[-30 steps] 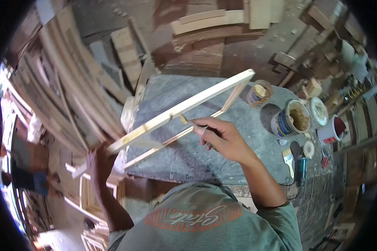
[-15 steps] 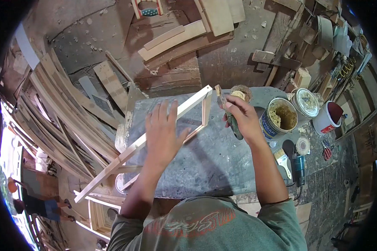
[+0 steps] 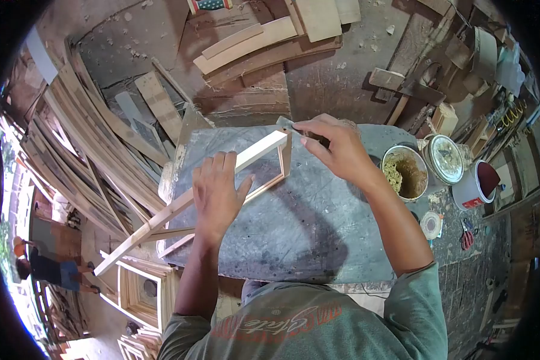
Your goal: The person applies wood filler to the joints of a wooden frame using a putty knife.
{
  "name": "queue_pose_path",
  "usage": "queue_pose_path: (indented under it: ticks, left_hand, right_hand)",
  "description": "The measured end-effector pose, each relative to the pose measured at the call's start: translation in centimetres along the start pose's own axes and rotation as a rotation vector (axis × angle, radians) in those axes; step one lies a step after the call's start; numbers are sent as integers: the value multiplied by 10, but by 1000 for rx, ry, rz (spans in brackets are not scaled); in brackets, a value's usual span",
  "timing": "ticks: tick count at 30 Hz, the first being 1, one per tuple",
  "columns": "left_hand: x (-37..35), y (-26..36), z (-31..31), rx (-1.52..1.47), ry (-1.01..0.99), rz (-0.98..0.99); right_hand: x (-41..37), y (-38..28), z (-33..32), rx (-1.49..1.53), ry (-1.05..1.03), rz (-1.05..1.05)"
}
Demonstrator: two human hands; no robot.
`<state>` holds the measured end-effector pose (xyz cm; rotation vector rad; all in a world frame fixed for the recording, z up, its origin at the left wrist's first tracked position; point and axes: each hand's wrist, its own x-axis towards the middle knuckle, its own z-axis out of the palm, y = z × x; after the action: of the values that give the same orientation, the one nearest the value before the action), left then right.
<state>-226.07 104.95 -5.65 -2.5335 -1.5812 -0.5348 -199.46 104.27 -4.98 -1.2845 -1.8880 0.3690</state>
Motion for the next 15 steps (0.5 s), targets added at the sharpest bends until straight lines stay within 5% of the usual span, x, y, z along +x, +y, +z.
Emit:
queue_pose_path:
  ticks: [8,15]
  left_hand:
    - [-4,3,0,-32,18,-4]
    - [-4,7,0,-49,22,-16]
  right_hand:
    - [7,-3,-52,-242,-105,-10]
    - [61,-32,-56,-604,-406,-465]
